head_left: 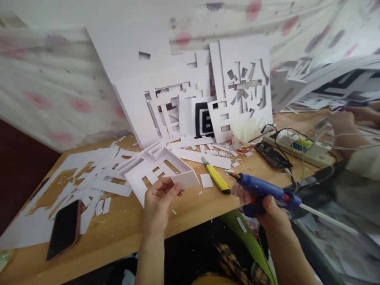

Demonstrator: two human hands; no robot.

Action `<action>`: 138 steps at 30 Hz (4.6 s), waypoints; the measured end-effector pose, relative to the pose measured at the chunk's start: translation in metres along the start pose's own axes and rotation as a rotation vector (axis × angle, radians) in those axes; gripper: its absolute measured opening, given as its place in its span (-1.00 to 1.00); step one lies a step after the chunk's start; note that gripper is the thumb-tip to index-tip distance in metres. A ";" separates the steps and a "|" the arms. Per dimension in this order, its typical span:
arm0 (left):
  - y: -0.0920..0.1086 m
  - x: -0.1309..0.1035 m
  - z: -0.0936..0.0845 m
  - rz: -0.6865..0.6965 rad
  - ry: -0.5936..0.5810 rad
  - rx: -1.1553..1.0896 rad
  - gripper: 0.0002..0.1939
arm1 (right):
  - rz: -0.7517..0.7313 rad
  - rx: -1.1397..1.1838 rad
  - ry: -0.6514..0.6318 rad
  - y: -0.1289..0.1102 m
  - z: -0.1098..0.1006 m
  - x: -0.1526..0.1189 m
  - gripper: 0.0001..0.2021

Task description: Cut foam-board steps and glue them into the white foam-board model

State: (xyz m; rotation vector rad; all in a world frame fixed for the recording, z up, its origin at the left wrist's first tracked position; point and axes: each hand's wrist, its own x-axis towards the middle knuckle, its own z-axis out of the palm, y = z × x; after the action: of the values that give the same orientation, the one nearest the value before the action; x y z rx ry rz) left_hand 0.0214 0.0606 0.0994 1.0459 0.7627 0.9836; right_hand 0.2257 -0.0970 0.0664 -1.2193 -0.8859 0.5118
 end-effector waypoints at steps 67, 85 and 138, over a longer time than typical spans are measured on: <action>-0.001 -0.036 -0.004 0.012 0.053 -0.176 -0.73 | 0.055 0.101 -0.140 -0.017 0.041 -0.019 -0.43; 0.000 -0.037 -0.004 0.039 0.074 -0.211 -0.75 | 0.143 0.101 -0.065 -0.011 0.046 -0.019 -0.40; -0.017 -0.024 -0.018 -0.020 0.195 -0.120 -0.68 | 0.240 -1.282 0.663 0.034 -0.052 0.023 -0.36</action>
State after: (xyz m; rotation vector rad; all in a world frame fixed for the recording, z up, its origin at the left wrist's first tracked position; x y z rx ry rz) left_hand 0.0013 0.0413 0.0784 0.8455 0.8609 1.1109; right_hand 0.2848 -0.1005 0.0369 -2.4745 -0.4219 -0.4015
